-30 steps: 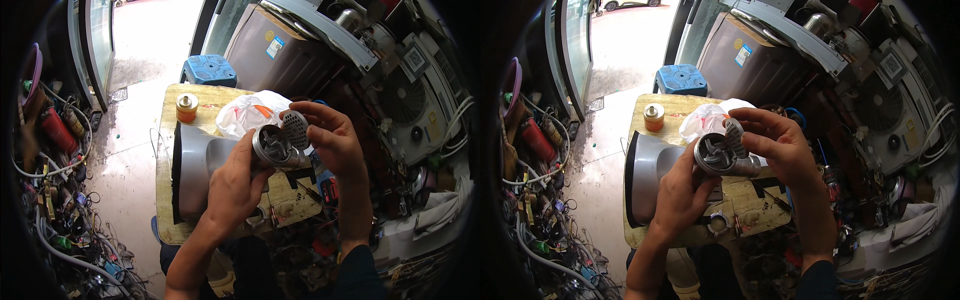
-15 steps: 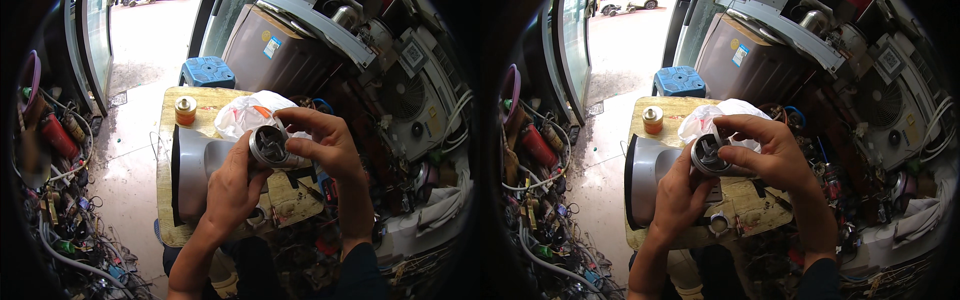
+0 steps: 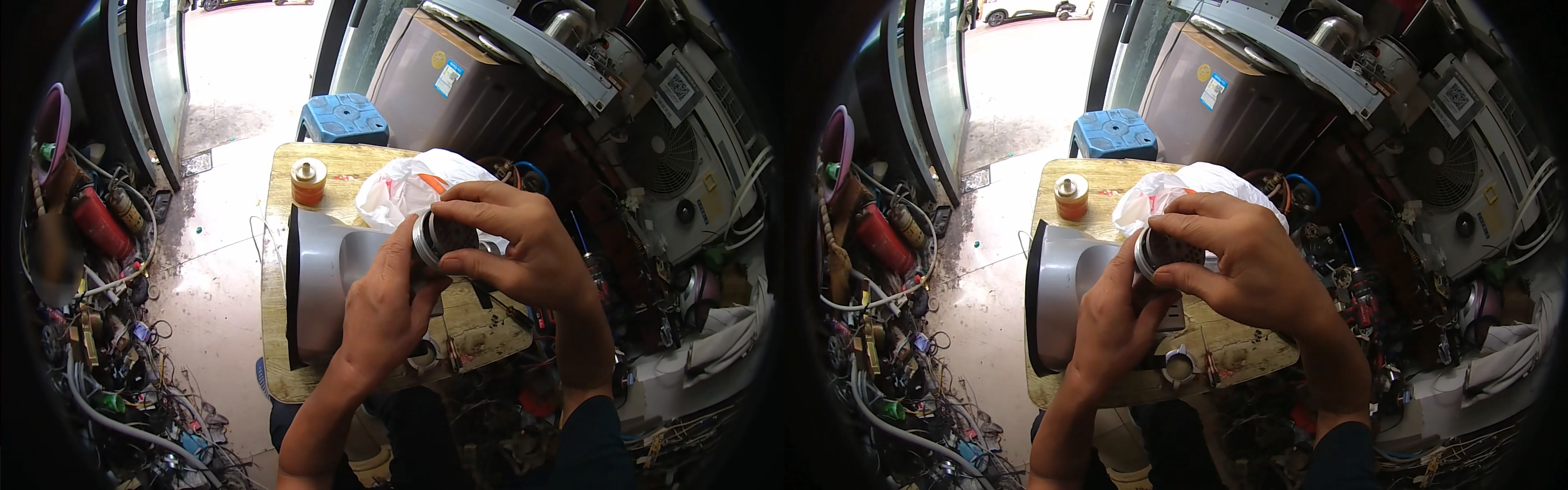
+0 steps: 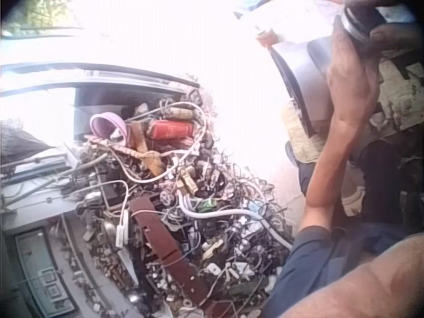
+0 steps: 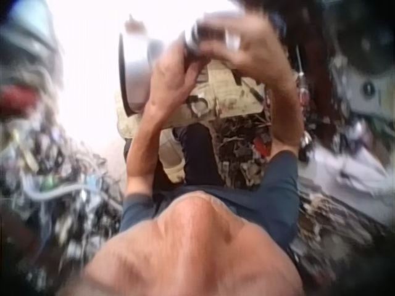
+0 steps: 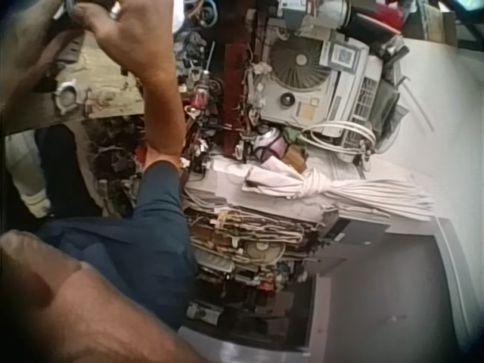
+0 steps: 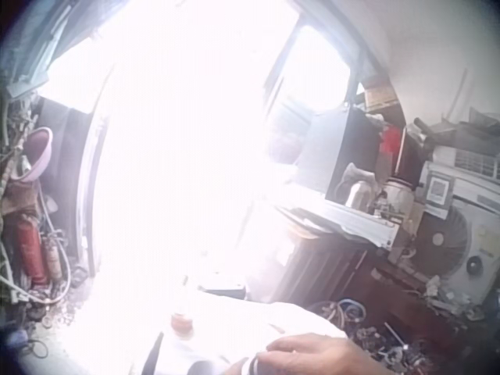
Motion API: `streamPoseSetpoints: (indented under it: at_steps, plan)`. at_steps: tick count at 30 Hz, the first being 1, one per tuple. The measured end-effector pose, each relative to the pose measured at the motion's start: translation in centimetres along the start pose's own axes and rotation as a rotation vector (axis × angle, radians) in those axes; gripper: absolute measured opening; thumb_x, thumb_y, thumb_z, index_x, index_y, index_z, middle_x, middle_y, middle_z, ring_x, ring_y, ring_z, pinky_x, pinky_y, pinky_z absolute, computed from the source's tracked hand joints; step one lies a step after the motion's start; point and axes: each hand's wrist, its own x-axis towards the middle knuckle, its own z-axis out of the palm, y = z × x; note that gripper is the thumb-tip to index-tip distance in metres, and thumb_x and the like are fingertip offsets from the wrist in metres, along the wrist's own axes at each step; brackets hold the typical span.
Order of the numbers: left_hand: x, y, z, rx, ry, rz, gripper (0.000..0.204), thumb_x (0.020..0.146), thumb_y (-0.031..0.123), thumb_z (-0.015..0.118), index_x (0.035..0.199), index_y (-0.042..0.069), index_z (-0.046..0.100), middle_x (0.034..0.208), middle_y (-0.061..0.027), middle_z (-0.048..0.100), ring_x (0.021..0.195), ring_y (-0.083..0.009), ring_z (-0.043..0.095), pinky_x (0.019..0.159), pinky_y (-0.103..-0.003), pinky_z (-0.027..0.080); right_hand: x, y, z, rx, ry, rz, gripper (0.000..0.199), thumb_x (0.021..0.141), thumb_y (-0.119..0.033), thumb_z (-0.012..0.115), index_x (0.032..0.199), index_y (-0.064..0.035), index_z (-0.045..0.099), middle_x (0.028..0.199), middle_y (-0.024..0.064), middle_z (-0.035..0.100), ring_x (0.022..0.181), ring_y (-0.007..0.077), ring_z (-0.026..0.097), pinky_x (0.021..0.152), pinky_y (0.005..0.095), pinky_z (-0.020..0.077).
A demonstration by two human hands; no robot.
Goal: The person assembles a small kitchen appliance by inserting a perforated metal disc and a blade assembly into a cylindrical housing, then attaching the housing to the main body. The person handles the parts by hand and secures them in place.
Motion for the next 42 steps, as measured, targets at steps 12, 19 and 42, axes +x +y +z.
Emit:
streamPoseSetpoints:
  at_steps: [12, 19, 42]
  plan:
    - [0.1, 0.2, -0.2, 0.062, -0.004, -0.01, 0.074, 0.093, 0.004, 0.079, 0.158, -0.001, 0.045, 0.119, -0.023, 0.075, 0.101, -0.0324, 0.08, 0.086, -0.041, 0.063, 0.2, 0.0, -0.4, 0.036, -0.033, -0.015, 0.051, 0.085, -0.02, 0.09, 0.128, 0.0012, 0.076, 0.127, 0.0223, 0.074, 0.118, 0.0373, 0.071, 0.104, 0.0444, 0.0561]
    - [0.1, 0.1, 0.3, 0.066, -0.02, -0.016, 0.069, 0.097, 0.003, 0.076, 0.158, -0.002, 0.045, 0.122, -0.0207, 0.076, 0.106, -0.0275, 0.08, 0.088, -0.039, 0.063, -0.2, 0.7, -0.7, 0.022, -0.041, -0.037, 0.058, 0.081, -0.02, 0.094, 0.132, -0.0001, 0.075, 0.13, 0.0215, 0.075, 0.127, 0.035, 0.07, 0.11, 0.0454, 0.0544]
    - [-0.2, -0.1, 0.3, -0.057, -0.034, -0.074, 0.076, 0.094, 0.003, 0.079, 0.16, -0.003, 0.042, 0.123, -0.023, 0.075, 0.107, -0.0316, 0.08, 0.088, -0.04, 0.063, -1.1, 3.5, 0.3, 0.279, -0.044, 0.01, 0.056, 0.094, -0.026, 0.083, 0.138, 0.0046, 0.069, 0.137, 0.0267, 0.071, 0.129, 0.0397, 0.068, 0.114, 0.0453, 0.05]
